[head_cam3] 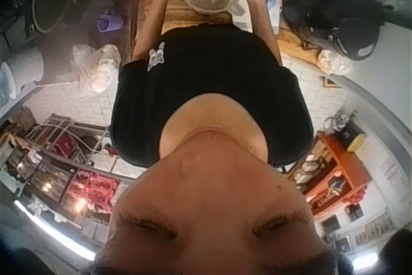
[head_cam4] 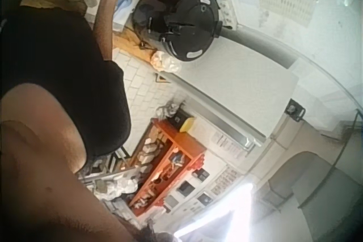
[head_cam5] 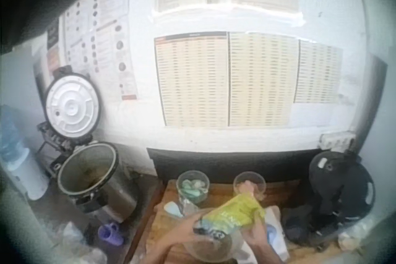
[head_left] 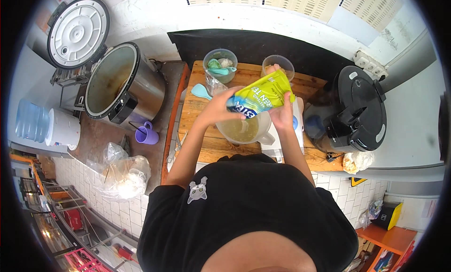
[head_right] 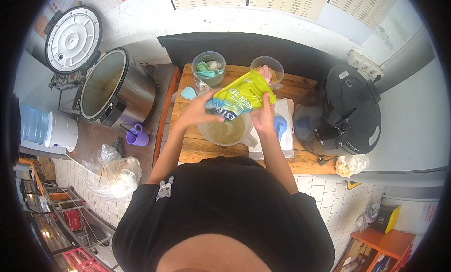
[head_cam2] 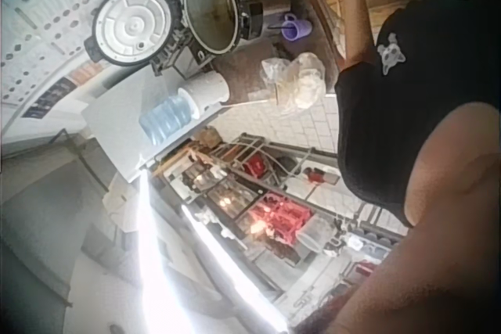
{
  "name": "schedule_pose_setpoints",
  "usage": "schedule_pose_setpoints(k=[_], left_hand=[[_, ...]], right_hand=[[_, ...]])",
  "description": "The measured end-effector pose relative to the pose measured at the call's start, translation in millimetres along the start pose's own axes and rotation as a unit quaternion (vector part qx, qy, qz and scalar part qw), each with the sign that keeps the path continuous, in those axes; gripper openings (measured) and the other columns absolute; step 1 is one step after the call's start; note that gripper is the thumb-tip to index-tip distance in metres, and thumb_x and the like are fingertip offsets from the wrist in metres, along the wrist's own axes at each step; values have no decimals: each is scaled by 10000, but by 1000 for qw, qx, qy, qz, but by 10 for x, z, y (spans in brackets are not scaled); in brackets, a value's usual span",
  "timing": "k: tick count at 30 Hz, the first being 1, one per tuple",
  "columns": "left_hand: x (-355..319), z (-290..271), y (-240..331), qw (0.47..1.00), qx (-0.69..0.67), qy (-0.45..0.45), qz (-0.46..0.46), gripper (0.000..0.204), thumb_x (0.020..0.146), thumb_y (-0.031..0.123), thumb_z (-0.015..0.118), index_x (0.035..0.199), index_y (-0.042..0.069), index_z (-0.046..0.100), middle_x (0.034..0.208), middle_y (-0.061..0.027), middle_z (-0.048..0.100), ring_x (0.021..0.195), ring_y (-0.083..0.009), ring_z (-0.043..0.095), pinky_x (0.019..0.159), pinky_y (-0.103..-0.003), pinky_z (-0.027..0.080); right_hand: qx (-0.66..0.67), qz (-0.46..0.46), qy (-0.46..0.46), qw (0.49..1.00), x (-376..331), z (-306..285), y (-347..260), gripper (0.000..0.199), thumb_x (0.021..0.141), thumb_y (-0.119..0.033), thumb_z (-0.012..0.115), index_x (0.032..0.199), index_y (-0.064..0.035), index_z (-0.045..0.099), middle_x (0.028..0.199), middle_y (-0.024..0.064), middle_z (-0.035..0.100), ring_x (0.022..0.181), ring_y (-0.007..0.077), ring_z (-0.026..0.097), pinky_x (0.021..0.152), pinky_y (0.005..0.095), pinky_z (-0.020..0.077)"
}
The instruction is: The person fills a plastic pitcher with water from a dispenser and adds green tea powder from a bag.
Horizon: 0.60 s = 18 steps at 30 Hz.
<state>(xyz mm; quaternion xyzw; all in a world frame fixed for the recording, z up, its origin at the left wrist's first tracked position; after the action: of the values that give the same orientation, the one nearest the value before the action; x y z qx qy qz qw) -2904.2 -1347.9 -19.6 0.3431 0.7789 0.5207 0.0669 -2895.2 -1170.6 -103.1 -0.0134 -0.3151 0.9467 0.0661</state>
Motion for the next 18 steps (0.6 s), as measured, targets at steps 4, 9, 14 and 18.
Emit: schedule_pose_setpoints(k=[4, 9, 14, 18], left_hand=[[-252, -42, -310, 987, 135, 79, -29, 642, 592, 210, 779, 1145, 38, 500, 1039, -143, 590, 968, -289, 566, 866, -352, 429], [-317, -35, -449, 988, 100, 11, -120, 434, 672, 181, 729, 1040, 24, 561, 824, -154, 623, 781, -282, 616, 693, -339, 465], [-373, -168, -162, 989, 133, 68, -9, 288, 733, 150, 674, 984, 32, 597, 745, -154, 619, 615, -273, 610, 564, -325, 468], [-402, -271, -53, 985, 134, 108, -12, 238, 713, 188, 695, 866, 19, 627, 689, -156, 604, 604, -275, 602, 544, -326, 457]], right_hand=[[-12, -8, 6, 1000, 33, -13, -2, 606, 871, -521, 395, 1287, -80, 373, 1274, 66, 447, 1162, 233, 420, 982, 409, 306], [0, -14, 12, 1000, 49, 32, -161, 666, 853, -588, 345, 1279, -78, 389, 1254, 62, 465, 1147, 211, 426, 958, 387, 322], [35, -25, 14, 999, 19, 306, -317, 622, 860, -567, 361, 1228, -71, 434, 1221, 47, 491, 1113, 187, 448, 941, 375, 335], [21, -51, 16, 998, 19, 372, -450, 538, 878, -512, 396, 1166, -64, 469, 1198, 35, 510, 1108, 176, 451, 943, 371, 337]])
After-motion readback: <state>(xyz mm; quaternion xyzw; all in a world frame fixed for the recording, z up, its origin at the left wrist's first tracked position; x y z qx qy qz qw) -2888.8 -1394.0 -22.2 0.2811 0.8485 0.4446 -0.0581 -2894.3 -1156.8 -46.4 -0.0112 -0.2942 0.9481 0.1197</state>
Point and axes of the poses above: each hand's wrist, its own x-axis towards the middle knuckle, its own z-axis out of the palm, y = z × x, the point moved 9 cm from there along x, towards the middle knuckle
